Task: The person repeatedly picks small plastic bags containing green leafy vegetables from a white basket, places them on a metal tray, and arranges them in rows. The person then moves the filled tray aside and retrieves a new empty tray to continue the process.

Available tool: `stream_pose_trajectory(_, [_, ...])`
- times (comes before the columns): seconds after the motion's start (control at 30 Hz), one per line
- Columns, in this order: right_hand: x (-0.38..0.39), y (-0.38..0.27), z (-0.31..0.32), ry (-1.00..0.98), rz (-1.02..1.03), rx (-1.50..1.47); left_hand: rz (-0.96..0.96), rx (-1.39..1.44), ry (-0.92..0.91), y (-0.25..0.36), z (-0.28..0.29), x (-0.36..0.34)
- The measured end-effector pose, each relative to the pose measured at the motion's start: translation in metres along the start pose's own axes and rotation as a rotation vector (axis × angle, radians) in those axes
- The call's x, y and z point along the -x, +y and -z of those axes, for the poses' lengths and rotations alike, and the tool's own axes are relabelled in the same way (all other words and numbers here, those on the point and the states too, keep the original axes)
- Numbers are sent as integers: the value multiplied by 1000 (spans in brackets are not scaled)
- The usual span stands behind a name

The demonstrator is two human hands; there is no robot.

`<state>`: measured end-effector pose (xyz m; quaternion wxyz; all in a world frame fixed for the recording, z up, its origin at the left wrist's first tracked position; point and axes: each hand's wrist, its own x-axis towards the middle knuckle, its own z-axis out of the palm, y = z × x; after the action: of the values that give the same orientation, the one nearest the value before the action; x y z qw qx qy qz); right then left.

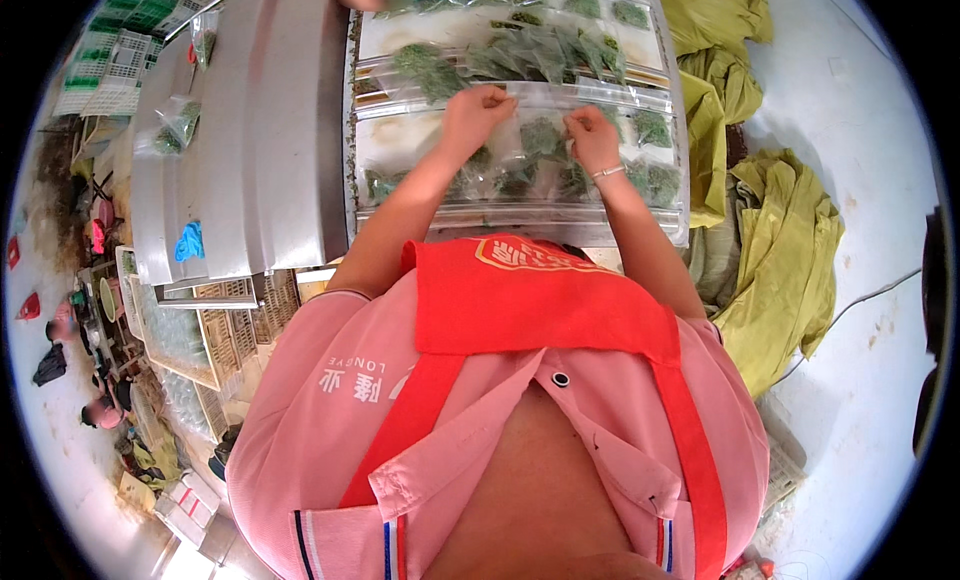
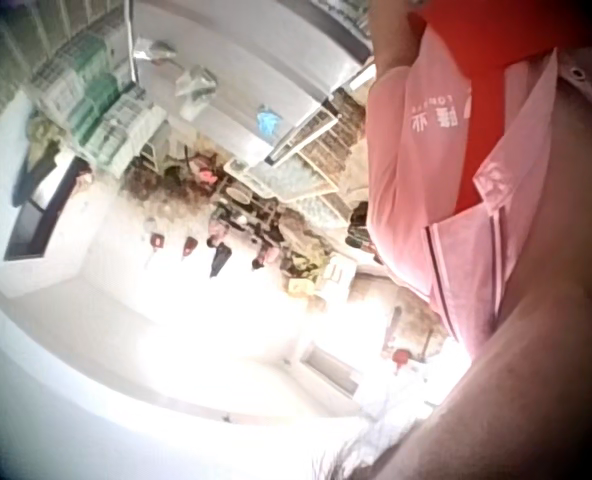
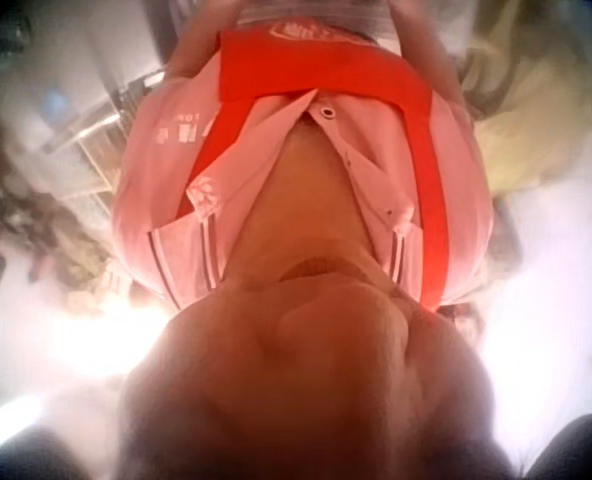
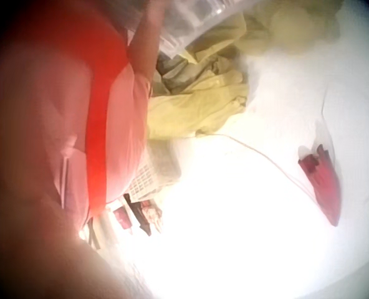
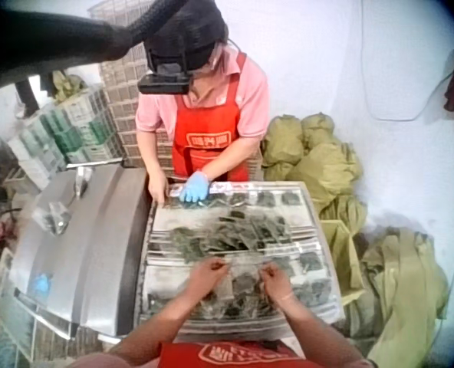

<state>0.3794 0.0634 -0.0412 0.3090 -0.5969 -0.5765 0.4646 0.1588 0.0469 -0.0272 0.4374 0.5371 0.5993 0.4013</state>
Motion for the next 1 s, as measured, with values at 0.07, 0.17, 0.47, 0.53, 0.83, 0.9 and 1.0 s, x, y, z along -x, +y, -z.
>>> stream_pose_trajectory(0.07, [-11,7,-6,84,109,260,46,-204,-14,-2,3,-7])
stream_pose_trajectory(0.17, [-43,48,-21,12,243,543,123,-408,-75,-14,2,-14])
stream_pose_trajectory(0.47, [-81,18,-3,-376,253,1157,244,-566,-10,-17,15,16])
stream_pose_trajectory(0.53, [-88,21,8,-263,47,1016,159,-406,2,-17,8,23])
stream_pose_trajectory(0.83, [-53,-46,-1,-62,387,753,191,-176,67,-11,-3,52])
stream_pose_trajectory(0.9, [-66,-38,-11,27,420,755,179,-163,73,-2,-2,53])
stream_pose_trajectory(1.0, [-79,-24,-15,130,483,624,169,-84,78,-7,1,58])
